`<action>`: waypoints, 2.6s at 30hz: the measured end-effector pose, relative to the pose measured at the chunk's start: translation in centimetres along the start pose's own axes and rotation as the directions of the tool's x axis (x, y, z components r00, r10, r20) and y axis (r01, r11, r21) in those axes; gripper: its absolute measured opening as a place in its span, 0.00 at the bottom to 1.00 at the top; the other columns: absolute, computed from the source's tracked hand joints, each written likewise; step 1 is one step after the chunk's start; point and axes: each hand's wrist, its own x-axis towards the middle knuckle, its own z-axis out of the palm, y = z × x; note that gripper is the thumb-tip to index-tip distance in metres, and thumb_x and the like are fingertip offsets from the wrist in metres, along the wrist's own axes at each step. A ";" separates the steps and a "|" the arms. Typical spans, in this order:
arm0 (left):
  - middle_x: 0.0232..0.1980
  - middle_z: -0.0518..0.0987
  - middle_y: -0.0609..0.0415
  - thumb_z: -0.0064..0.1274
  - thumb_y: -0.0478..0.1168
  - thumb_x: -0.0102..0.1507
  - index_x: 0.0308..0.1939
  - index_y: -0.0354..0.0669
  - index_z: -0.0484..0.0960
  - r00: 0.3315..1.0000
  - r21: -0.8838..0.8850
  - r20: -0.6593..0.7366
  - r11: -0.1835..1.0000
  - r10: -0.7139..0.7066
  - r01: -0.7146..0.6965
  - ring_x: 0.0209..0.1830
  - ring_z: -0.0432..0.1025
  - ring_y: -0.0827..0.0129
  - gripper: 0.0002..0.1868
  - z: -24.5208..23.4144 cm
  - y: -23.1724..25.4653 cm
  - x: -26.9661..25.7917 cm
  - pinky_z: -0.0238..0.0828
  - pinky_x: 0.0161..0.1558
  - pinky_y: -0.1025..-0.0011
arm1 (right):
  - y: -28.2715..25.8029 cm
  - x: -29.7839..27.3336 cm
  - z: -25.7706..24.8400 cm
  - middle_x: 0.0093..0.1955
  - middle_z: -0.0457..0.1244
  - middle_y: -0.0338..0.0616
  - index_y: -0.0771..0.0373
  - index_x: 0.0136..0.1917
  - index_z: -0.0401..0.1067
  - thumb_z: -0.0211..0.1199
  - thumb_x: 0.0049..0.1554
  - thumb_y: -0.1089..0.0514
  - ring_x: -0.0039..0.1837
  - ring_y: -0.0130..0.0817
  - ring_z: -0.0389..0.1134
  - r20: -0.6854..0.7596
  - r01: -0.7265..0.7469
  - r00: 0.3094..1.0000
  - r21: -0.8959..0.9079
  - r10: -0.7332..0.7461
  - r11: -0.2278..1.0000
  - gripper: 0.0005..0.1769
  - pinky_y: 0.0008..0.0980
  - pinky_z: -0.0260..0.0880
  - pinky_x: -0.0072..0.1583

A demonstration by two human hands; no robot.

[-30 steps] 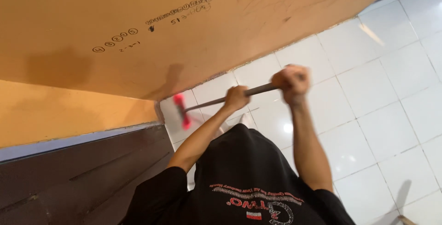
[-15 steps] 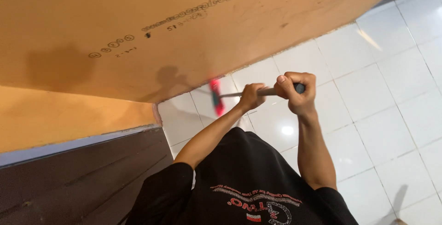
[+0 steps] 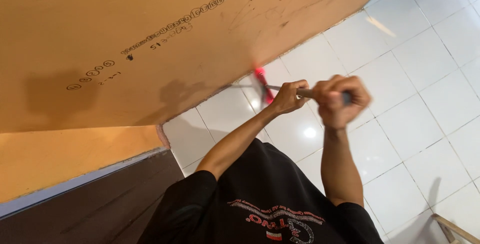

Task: Sweeping the floor and the wall base with a broom.

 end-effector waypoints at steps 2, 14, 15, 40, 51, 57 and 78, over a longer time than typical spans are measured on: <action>0.24 0.75 0.50 0.57 0.41 0.60 0.32 0.39 0.75 0.988 -0.039 0.118 0.995 0.095 -0.091 0.24 0.69 0.64 0.10 -2.3 4.0 -0.2 0.67 0.31 0.64 | -1.6 1.1 -0.8 0.30 0.57 0.46 0.64 0.42 0.59 0.61 0.67 0.55 0.27 0.25 0.55 -0.026 0.017 1.000 0.034 -0.016 0.999 0.16 0.28 0.58 0.29; 0.23 0.73 0.45 0.50 0.34 0.58 0.29 0.38 0.77 0.980 0.057 0.192 0.997 0.046 -0.058 0.21 0.66 0.61 0.04 2.0 -4.0 1.1 0.64 0.29 0.61 | 0.4 1.6 -2.6 0.25 0.51 0.34 0.58 0.33 0.52 0.59 0.67 0.64 0.27 0.21 0.48 -0.291 -0.246 0.936 -0.142 0.197 0.959 0.24 0.26 0.47 0.31; 0.26 0.75 0.44 0.48 0.33 0.56 0.32 0.40 0.79 0.979 -0.016 0.131 0.988 0.154 -0.153 0.22 0.68 0.61 0.04 2.8 -3.8 0.8 0.66 0.29 0.62 | 0.0 1.2 -2.6 0.24 0.52 0.35 0.59 0.31 0.53 0.59 0.65 0.65 0.27 0.21 0.51 -0.266 -0.229 0.949 -0.201 0.172 0.953 0.24 0.26 0.49 0.31; 0.20 0.72 0.44 0.56 0.39 0.61 0.24 0.37 0.75 0.656 -0.100 0.716 0.965 0.238 -0.241 0.19 0.64 0.57 0.13 -2.5 -0.7 8.6 0.61 0.27 0.62 | 0.0 6.3 1.2 0.21 0.49 0.31 0.56 0.26 0.52 0.54 0.59 0.72 0.24 0.18 0.47 -0.247 -0.112 0.968 -0.301 0.036 0.947 0.24 0.24 0.44 0.27; 0.28 0.77 0.42 0.53 0.43 0.61 0.36 0.36 0.78 0.481 -0.332 0.778 0.914 0.405 -0.232 0.27 0.71 0.60 0.12 -2.9 -5.0 13.0 0.69 0.33 0.60 | 5.1 2.5 5.0 0.22 0.53 0.33 0.60 0.24 0.56 0.62 0.57 0.71 0.28 0.18 0.53 -0.380 -0.322 0.923 -0.690 0.054 0.649 0.25 0.24 0.50 0.31; 0.25 0.73 0.40 0.50 0.45 0.66 0.30 0.37 0.73 0.468 -0.125 0.853 0.960 0.233 -0.249 0.24 0.62 0.55 0.16 0.7 -9.2 13.5 0.65 0.31 0.60 | 7.6 -1.4 4.5 0.23 0.54 0.34 0.60 0.24 0.53 0.61 0.56 0.72 0.27 0.21 0.51 -0.432 -0.338 0.902 -0.690 0.010 0.640 0.25 0.26 0.49 0.32; 0.33 0.80 0.41 0.52 0.36 0.54 0.38 0.40 0.80 0.126 -0.517 0.796 0.773 0.592 -0.367 0.33 0.74 0.47 0.09 2.8 -6.7 3.8 0.72 0.35 0.59 | 0.5 -6.0 7.7 0.23 0.52 0.33 0.61 0.25 0.56 0.61 0.57 0.70 0.28 0.19 0.53 -0.551 -0.357 0.814 -0.724 -0.183 0.590 0.23 0.25 0.49 0.32</action>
